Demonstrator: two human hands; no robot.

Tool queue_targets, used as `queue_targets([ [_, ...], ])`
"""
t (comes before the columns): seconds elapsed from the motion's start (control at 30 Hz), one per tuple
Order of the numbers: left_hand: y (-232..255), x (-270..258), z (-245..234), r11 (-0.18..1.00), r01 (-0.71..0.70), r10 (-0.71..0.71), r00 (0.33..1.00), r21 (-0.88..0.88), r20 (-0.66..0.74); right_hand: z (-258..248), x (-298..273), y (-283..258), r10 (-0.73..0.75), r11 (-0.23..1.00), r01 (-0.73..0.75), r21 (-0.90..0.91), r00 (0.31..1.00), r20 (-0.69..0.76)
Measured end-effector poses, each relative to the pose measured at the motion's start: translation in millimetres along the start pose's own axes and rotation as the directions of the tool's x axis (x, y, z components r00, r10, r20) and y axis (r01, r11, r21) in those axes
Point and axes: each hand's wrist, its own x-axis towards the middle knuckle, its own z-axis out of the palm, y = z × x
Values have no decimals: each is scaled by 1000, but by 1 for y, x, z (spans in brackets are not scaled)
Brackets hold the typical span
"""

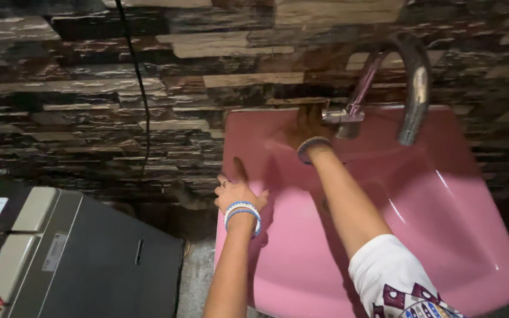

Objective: The person cleans a pink sink by hand with a green scrubbing pad, wiping the basin, the drain, and the faucet area.

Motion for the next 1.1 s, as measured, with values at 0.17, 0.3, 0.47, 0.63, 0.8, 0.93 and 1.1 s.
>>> queue_targets([
  [0.17,1,-3,-5,1000,20,-20,999,0,31,-22,-34,3,48,974,-56,218,998,39],
  [0.3,1,-4,-5,999,15,-15,1000,-32,-2,-35,-99,21,-140,963,178,204,972,-187],
  [0.47,0,-1,-3,1000,8,-8,999,-3,33,-46,-139,28,-157,965,220,144,920,-359],
  [0.63,-1,10,7,998,18,-21,999,63,47,-37,-120,15,-114,979,140,148,979,-168],
  [0.8,-3,8,11,1000,6,-7,1000,15,16,-10,-103,29,-252,949,303,92,898,-361],
  [0.93,-4,13,15,998,15,-16,1000,61,8,-12,-131,70,-288,867,416,275,868,-405],
  [1.1,-4,10,10,999,20,-20,1000,46,6,0,-146,149,-173,947,256,195,916,-361],
])
